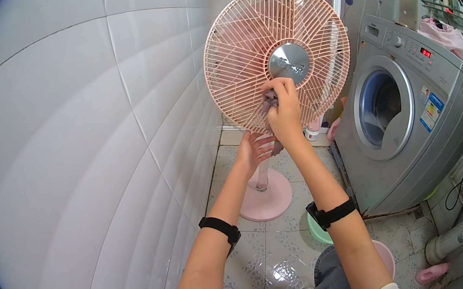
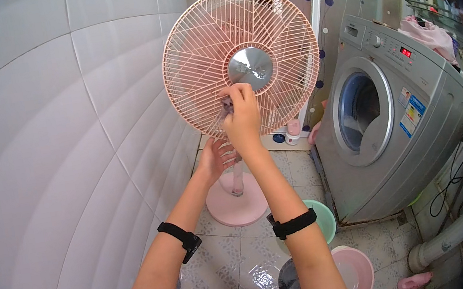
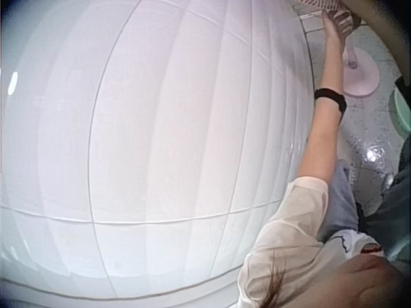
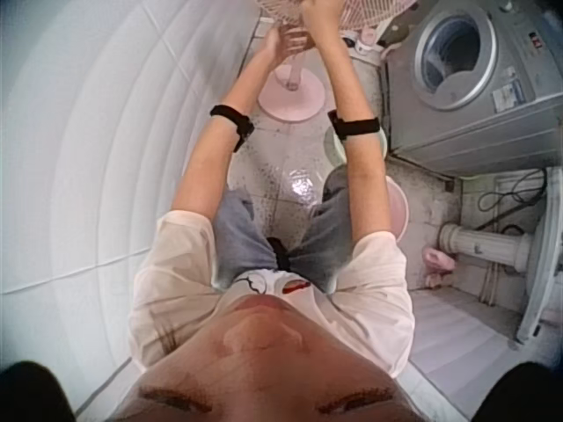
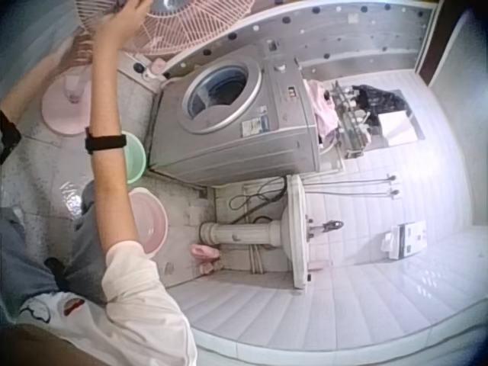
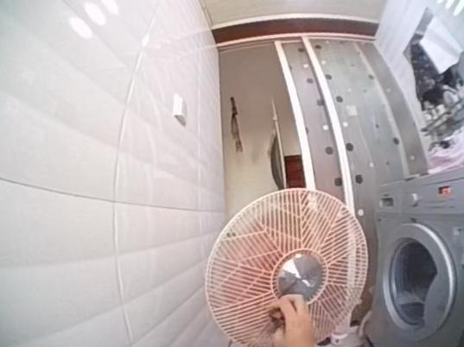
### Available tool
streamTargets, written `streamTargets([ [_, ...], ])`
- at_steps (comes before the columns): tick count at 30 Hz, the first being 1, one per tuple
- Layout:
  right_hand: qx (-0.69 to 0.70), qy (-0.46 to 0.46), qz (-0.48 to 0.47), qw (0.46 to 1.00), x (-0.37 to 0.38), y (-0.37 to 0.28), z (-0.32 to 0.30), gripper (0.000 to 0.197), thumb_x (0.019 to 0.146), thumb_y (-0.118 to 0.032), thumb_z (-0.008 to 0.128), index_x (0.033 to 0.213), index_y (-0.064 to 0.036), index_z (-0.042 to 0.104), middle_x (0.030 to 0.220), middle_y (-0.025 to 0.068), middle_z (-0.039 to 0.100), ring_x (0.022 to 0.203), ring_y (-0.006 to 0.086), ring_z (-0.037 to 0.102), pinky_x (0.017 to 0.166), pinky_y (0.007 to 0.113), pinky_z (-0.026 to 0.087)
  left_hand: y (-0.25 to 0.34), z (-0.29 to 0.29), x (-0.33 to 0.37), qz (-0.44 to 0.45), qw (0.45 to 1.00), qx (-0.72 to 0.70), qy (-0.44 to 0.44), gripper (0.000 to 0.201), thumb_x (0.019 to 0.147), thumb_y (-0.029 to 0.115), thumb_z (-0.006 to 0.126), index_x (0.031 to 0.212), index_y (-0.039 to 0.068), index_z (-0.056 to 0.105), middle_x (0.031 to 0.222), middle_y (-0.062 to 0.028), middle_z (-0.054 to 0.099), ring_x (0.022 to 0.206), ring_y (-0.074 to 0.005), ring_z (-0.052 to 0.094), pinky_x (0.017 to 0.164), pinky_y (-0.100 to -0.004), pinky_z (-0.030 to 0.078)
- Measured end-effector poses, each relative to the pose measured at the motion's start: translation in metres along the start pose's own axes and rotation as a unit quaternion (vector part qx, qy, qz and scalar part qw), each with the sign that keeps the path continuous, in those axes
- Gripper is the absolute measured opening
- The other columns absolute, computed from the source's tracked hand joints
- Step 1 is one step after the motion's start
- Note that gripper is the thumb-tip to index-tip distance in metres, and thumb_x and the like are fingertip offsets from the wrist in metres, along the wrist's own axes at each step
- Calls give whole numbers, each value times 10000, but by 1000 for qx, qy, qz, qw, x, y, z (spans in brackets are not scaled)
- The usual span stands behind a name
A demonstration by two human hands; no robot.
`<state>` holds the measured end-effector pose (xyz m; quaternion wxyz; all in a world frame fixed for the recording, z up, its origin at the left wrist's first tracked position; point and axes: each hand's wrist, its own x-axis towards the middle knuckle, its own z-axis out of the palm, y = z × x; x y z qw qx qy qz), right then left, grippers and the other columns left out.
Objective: The person is cleaning a pink floor fan with a wet rag, using water from a pink bucket.
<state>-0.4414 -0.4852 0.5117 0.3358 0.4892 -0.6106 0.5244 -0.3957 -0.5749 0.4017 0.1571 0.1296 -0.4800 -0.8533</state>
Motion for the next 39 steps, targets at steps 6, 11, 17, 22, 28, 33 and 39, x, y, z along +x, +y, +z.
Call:
streamTargets([
  [6, 22, -9, 73, 997, -2, 14, -5, 218, 634, 31, 441, 821, -19, 542, 868, 115, 500, 805, 266, 511, 714, 332, 410, 2, 4, 0, 7, 1000, 18, -19, 570, 900, 462, 151, 1237, 51, 356, 1125, -150, 545, 1009, -253, 515, 859, -376, 385],
  [11, -5, -9, 137, 991, -5, 3, -1, 184, 639, -12, 487, 809, -44, 547, 834, 117, 472, 759, 296, 488, 719, 364, 405, 3, 4, -2, -7, 1000, -15, 19, 536, 901, 438, 179, 1218, 51, 371, 1227, -153, 469, 1048, -279, 509, 861, -380, 386],
  [17, 92, 14, 44, 995, 0, 20, 4, 160, 615, 44, 426, 687, -22, 553, 801, 96, 487, 718, 256, 510, 725, 315, 410, -2, -4, 5, 17, 1000, 15, -8, 499, 884, 411, 242, 1207, 62, 394, 1232, -141, 455, 1035, -270, 508, 872, -382, 384],
  [22, 404, 29, 268, 874, 3, 22, -8, 189, 628, 73, 334, 598, -1, 505, 631, 64, 533, 594, 118, 436, 581, 212, 353, 1, -3, 1, 18, 1000, 7, -11, 475, 871, 393, 257, 1164, 66, 438, 1115, -112, 529, 986, -230, 520, 857, -370, 392],
  [28, 395, -19, 306, 866, 2, 29, -12, 101, 728, -21, 460, 668, -28, 540, 579, -8, 445, 555, 68, 380, 494, 216, 288, 4, 1, 0, 20, 999, 34, -10, 486, 855, 402, 266, 1120, 58, 483, 1099, -109, 567, 968, -218, 549, 842, -338, 404],
  [33, -7, -15, 56, 998, 6, -10, -5, 95, 732, -120, 639, 812, -84, 602, 626, 22, 393, 544, 140, 407, 501, 277, 333, 2, -7, 1, 27, 999, 6, -47, 508, 850, 388, 297, 1190, 39, 441, 1138, -118, 538, 961, -223, 527, 870, -363, 389],
  [39, -87, 1, 13, 996, 5, -22, 6, 99, 738, -145, 646, 827, -128, 607, 739, 34, 431, 591, 199, 506, 522, 330, 395, 5, -2, -4, 16, 999, -8, -32, 510, 845, 408, 339, 1200, 54, 427, 1116, -134, 540, 969, -223, 524, 852, -356, 394],
])
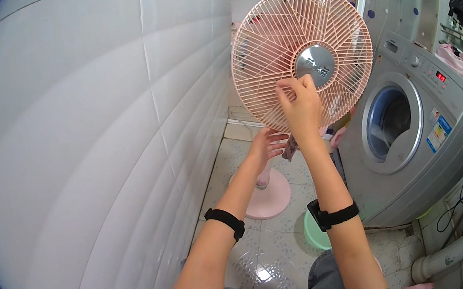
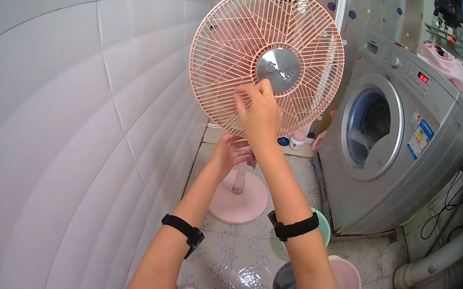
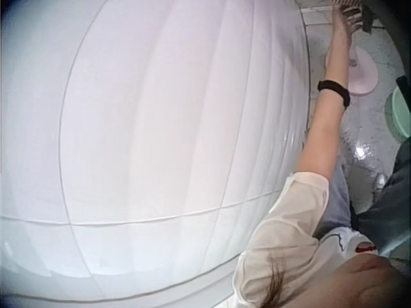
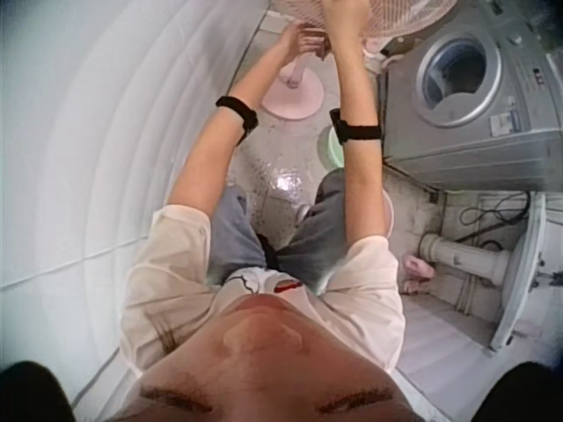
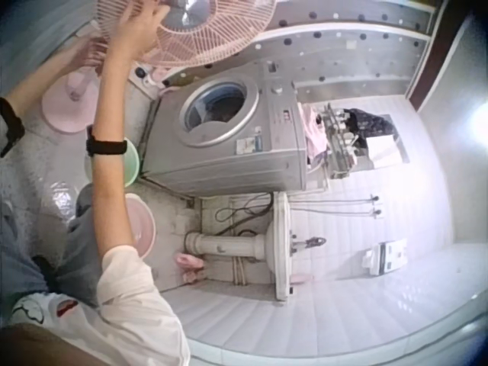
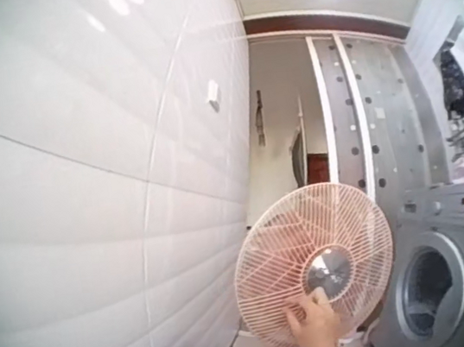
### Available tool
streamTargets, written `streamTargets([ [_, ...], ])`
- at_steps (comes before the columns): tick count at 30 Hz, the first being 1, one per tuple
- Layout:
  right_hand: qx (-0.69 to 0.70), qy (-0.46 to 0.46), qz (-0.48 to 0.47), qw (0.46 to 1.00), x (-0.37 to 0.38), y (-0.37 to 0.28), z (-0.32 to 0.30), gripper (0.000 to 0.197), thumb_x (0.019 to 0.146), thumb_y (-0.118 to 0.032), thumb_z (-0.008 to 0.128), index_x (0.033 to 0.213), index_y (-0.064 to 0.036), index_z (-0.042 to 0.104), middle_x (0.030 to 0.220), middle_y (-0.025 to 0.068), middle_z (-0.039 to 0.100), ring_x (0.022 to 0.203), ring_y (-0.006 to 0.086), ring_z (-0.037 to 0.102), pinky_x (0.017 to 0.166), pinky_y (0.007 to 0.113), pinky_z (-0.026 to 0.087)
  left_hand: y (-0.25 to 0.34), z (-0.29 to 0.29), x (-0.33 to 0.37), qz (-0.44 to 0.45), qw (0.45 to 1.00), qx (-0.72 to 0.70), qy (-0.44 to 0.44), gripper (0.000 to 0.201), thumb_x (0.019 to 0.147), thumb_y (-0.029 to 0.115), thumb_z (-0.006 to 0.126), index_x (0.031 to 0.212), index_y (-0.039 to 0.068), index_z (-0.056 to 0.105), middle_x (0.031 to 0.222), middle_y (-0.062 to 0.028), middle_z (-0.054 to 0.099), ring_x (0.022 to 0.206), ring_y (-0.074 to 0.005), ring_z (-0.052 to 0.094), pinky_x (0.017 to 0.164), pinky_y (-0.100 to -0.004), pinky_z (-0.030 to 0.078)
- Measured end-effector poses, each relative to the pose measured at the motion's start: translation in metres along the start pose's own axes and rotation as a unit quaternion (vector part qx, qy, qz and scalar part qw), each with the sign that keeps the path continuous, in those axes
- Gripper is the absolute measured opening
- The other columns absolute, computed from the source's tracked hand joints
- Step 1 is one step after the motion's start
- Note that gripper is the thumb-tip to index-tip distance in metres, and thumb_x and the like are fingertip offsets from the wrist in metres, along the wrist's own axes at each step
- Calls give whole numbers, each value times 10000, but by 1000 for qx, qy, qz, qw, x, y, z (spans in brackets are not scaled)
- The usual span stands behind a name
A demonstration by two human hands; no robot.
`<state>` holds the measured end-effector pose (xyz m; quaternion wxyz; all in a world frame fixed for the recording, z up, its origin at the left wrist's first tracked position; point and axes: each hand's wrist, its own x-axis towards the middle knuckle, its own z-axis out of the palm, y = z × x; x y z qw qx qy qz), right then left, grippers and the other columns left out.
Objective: The person is cleaning a pink floor fan with a wet rag, using water from a pink bucket.
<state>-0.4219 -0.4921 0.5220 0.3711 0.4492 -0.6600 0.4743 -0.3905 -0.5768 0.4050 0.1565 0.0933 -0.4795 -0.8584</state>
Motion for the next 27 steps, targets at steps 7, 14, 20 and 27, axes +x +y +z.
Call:
streamTargets([
  [7, -84, 13, -23, 996, 1, 0, 8, 113, 725, -130, 652, 825, -134, 598, 774, 23, 441, 602, 211, 543, 492, 347, 405, -3, -18, 3, 15, 999, 47, -21, 541, 836, 475, 356, 1144, 51, 493, 1083, -111, 588, 900, -205, 576, 801, -323, 420],
  [14, -88, -14, -38, 995, 8, 4, 7, 90, 737, -138, 640, 811, -127, 590, 778, 24, 445, 606, 215, 548, 495, 343, 413, -5, -13, 2, 3, 998, 47, -28, 512, 837, 447, 370, 1154, 56, 467, 1081, -114, 570, 936, -220, 551, 826, -351, 407],
  [20, -96, -12, -85, 992, 13, 9, 8, 47, 774, -131, 601, 808, -118, 571, 788, 39, 457, 636, 228, 555, 512, 346, 430, -5, -9, 3, -18, 999, 38, -22, 491, 840, 439, 380, 1140, 61, 470, 1081, -101, 568, 941, -215, 553, 837, -353, 399],
  [27, -101, 29, -91, 990, 7, 15, 23, 69, 813, -129, 560, 847, -87, 517, 835, 59, 462, 631, 264, 561, 509, 366, 440, -9, -10, 4, -7, 999, 46, -20, 486, 848, 437, 364, 1135, 59, 467, 1082, -94, 553, 944, -216, 545, 844, -361, 394],
])
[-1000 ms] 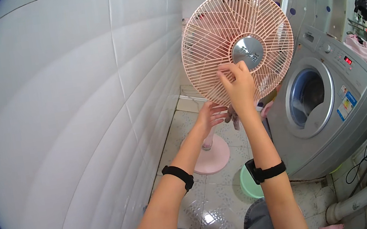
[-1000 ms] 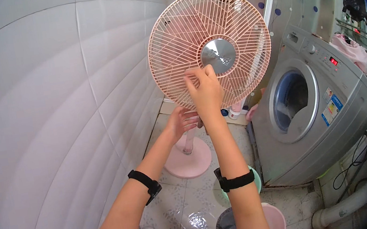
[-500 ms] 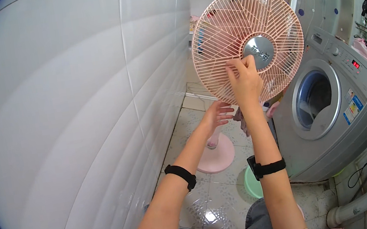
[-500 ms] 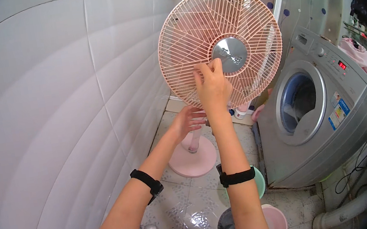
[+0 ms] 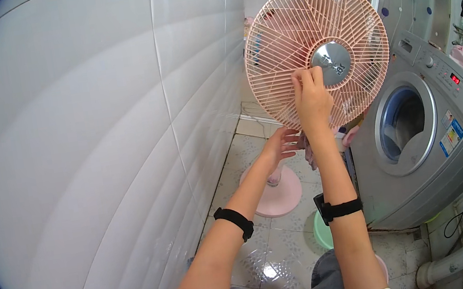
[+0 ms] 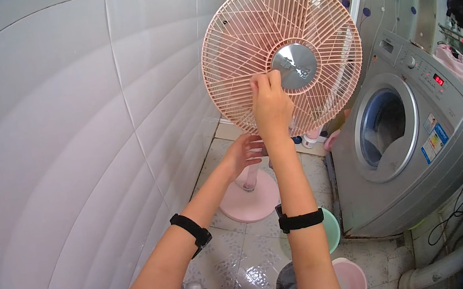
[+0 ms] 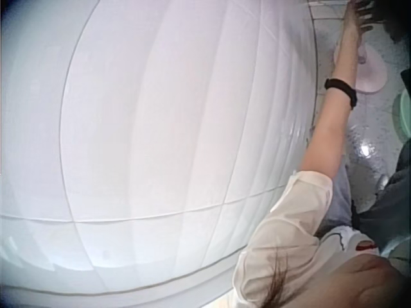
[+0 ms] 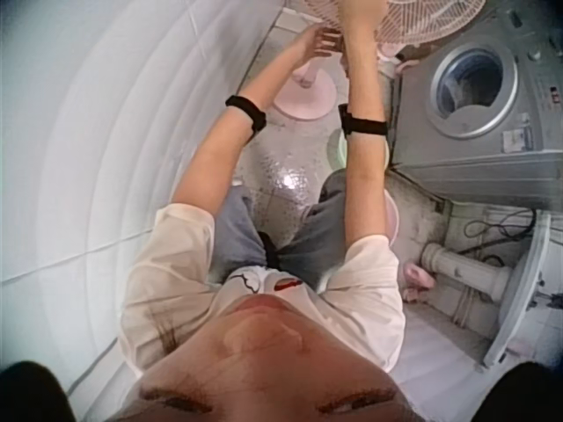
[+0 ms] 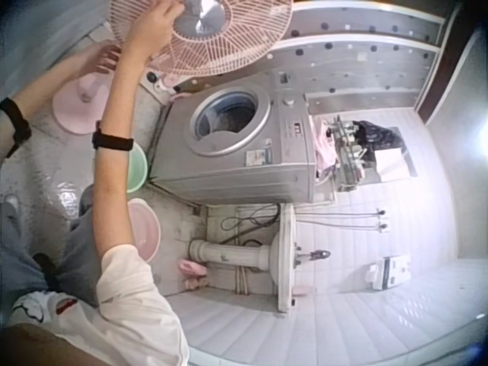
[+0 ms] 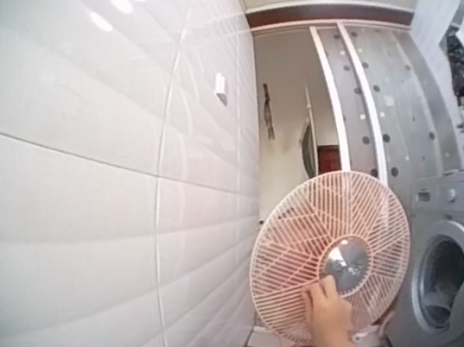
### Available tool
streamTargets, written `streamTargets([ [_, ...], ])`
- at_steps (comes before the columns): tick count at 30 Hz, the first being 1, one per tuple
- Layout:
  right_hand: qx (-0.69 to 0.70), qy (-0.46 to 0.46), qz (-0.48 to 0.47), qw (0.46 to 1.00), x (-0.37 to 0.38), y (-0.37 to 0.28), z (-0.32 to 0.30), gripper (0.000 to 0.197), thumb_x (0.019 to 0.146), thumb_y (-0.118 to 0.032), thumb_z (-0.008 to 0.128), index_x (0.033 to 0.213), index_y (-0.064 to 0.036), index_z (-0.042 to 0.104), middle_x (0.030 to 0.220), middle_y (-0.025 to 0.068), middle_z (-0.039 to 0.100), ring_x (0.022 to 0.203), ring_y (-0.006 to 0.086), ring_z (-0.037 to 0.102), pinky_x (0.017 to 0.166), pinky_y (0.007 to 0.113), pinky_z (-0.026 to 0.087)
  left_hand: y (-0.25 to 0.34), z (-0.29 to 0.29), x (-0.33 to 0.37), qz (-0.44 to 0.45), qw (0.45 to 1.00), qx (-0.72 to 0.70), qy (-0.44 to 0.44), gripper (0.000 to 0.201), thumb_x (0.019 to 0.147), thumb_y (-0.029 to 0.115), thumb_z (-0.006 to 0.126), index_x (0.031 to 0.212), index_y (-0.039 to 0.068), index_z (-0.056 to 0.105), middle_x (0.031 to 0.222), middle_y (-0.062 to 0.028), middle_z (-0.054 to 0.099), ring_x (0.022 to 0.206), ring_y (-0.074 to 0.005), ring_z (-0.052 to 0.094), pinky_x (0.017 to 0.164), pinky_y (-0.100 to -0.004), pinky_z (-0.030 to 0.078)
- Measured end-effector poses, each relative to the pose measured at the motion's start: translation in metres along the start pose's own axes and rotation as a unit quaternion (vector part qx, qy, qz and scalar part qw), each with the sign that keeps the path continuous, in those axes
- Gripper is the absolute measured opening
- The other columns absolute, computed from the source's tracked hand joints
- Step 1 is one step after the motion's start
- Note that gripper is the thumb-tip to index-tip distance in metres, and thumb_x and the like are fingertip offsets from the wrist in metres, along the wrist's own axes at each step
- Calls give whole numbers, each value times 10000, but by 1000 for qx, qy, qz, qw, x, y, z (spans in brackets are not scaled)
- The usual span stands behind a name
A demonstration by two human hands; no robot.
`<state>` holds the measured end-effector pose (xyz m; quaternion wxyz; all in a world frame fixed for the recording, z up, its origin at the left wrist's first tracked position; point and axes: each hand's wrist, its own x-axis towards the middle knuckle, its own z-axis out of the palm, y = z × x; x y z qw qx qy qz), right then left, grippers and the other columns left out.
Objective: The person is cleaning a pink floor fan with a wet rag, using water from a pink bucket.
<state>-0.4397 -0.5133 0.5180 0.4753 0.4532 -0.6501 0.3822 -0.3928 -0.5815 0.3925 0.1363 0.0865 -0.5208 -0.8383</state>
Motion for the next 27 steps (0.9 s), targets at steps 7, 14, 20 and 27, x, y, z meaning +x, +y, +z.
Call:
streamTargets([
  [7, 25, -5, 57, 998, -4, 8, -2, 73, 850, -153, 525, 872, -87, 502, 858, 64, 453, 634, 268, 566, 506, 369, 440, -3, 2, 4, 6, 1000, 10, 6, 519, 844, 438, 351, 1172, 48, 449, 1104, -108, 513, 952, -227, 522, 865, -370, 384],
  [14, 47, 4, 60, 997, -8, 16, -10, 82, 858, -166, 519, 882, -88, 510, 857, 52, 449, 631, 239, 571, 509, 356, 439, -6, 11, 7, 7, 1000, 8, 4, 523, 834, 428, 360, 1171, 37, 446, 1112, -115, 510, 940, -221, 524, 859, -366, 390],
  [20, 70, 20, 51, 996, -6, 11, -17, 78, 816, -160, 584, 864, -106, 554, 834, 31, 455, 629, 198, 560, 516, 321, 427, -7, 11, 7, 4, 1000, -2, 10, 495, 852, 414, 355, 1160, 39, 455, 1098, -104, 528, 914, -212, 530, 847, -365, 400],
  [27, 55, 19, 74, 996, -3, 1, -16, 116, 775, -179, 635, 862, -123, 582, 815, 21, 462, 619, 200, 557, 512, 331, 421, -4, 8, 1, -1, 1000, 20, -4, 479, 859, 416, 359, 1157, 59, 472, 1071, -83, 547, 892, -195, 532, 842, -358, 402],
])
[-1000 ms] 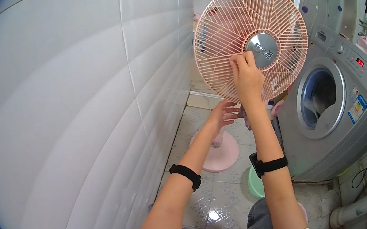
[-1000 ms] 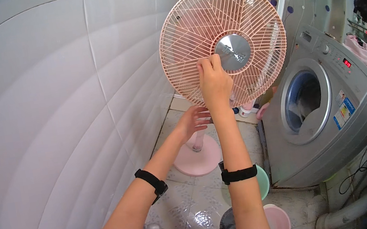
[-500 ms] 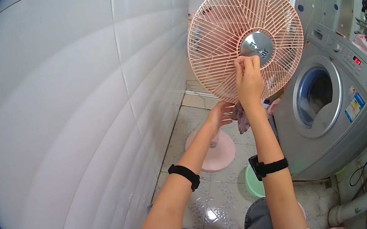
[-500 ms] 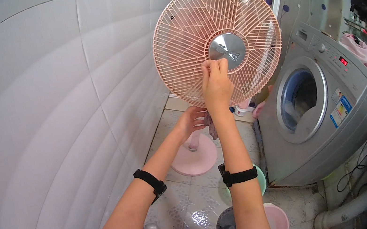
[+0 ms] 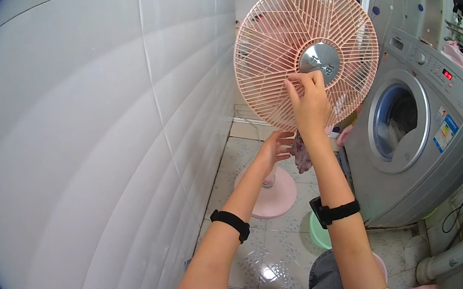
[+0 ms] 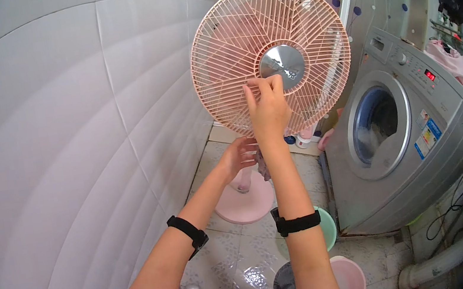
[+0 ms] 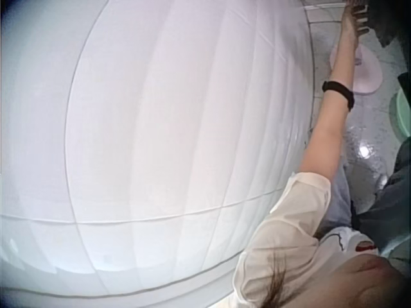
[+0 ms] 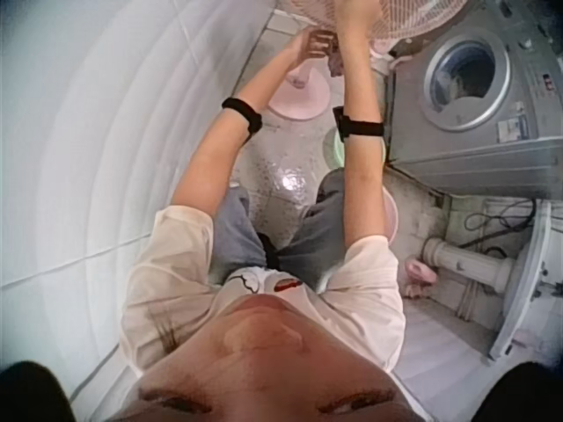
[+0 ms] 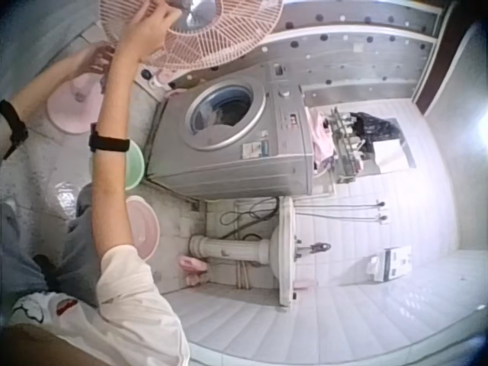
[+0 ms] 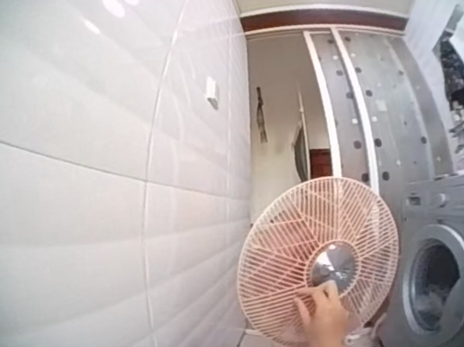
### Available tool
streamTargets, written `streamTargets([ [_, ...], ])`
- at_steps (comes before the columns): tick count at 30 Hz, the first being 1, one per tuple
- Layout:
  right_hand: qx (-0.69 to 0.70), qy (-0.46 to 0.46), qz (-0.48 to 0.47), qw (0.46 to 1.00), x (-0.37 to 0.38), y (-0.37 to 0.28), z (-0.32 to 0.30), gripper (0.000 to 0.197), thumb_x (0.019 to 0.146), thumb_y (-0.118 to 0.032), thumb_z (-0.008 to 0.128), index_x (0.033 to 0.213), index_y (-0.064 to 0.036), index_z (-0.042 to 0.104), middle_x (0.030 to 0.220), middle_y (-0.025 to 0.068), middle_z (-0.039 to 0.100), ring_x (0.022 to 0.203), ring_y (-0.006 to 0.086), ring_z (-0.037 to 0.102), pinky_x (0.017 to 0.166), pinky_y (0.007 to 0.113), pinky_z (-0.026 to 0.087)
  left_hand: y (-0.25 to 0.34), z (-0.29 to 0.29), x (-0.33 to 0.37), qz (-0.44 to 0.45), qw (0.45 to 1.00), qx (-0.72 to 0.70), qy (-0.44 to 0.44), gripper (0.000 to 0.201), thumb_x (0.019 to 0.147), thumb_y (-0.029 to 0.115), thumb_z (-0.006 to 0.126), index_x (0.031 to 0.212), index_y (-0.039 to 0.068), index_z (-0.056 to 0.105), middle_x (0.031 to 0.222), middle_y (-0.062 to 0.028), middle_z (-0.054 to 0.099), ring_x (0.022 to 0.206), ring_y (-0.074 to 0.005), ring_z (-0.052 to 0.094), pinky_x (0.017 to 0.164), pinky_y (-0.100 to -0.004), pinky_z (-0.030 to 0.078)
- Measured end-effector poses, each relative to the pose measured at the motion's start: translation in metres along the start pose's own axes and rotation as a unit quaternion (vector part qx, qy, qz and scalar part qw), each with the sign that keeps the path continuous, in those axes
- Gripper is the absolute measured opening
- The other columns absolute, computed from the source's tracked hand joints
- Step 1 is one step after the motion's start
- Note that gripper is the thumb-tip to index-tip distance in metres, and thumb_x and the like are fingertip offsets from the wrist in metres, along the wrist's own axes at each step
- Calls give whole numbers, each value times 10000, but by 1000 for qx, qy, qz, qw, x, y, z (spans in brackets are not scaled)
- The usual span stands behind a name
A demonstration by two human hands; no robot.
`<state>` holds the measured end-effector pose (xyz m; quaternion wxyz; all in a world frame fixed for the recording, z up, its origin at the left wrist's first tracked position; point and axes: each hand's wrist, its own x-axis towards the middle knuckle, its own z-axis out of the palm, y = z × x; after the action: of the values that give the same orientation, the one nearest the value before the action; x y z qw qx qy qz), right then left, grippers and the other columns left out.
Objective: The person is cleaning a pink floor fan with a wet rag, using water from a pink bucket.
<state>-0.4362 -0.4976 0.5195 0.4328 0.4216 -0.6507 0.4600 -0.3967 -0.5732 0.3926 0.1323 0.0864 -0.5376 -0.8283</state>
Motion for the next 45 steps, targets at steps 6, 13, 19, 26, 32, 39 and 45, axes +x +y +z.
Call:
streamTargets([
  [6, -58, 21, 25, 998, 1, -6, 8, 94, 792, -206, 614, 815, -121, 582, 805, 14, 470, 619, 205, 571, 510, 342, 425, 3, -2, -4, 3, 1000, -3, 5, 475, 855, 425, 372, 1153, 69, 472, 1075, -78, 540, 897, -188, 524, 844, -350, 397],
  [13, 71, 52, 81, 993, 2, -1, 17, 97, 806, -168, 596, 812, -71, 590, 797, 34, 487, 658, 178, 555, 575, 314, 430, 2, -4, 1, 3, 999, -7, 49, 498, 860, 430, 354, 1157, 56, 495, 1054, -79, 545, 888, -194, 537, 822, -335, 407],
  [19, 103, 28, 84, 991, 1, 10, 11, 93, 808, -149, 593, 821, -57, 590, 797, 51, 491, 664, 175, 543, 600, 297, 432, 2, -2, 1, 6, 999, -10, 41, 476, 854, 409, 369, 1134, 46, 498, 1047, -80, 543, 868, -192, 533, 821, -342, 414],
  [26, 141, -35, 36, 989, -8, -12, 19, 75, 786, -126, 616, 817, -64, 585, 802, 45, 495, 655, 160, 540, 599, 286, 434, -8, -14, 9, 13, 999, -12, 26, 431, 849, 407, 390, 1133, 98, 487, 1050, -48, 542, 908, -174, 514, 821, -318, 380],
  [32, 257, -69, 113, 957, -14, 13, 15, 115, 767, -96, 657, 840, -13, 626, 673, -21, 451, 605, 59, 418, 550, 195, 344, -1, -9, 5, -10, 998, 2, 67, 415, 843, 371, 384, 1122, 97, 521, 1032, -34, 549, 837, -150, 502, 759, -280, 388],
  [39, 432, -169, 341, 818, -14, 13, -13, 154, 785, -129, 654, 892, -19, 645, 688, -59, 521, 583, 31, 409, 527, 173, 333, 7, -17, -1, 10, 999, 4, 46, 435, 846, 382, 376, 1142, 93, 510, 1074, -61, 569, 889, -171, 527, 789, -303, 401],
  [45, 477, -296, 384, 733, -27, 36, -42, 219, 864, -219, 554, 953, -35, 633, 563, -83, 410, 494, 16, 334, 462, 176, 260, 1, -22, 3, 4, 1000, -9, 7, 454, 867, 393, 353, 1169, 84, 494, 1119, -98, 561, 975, -188, 529, 848, -335, 397],
])
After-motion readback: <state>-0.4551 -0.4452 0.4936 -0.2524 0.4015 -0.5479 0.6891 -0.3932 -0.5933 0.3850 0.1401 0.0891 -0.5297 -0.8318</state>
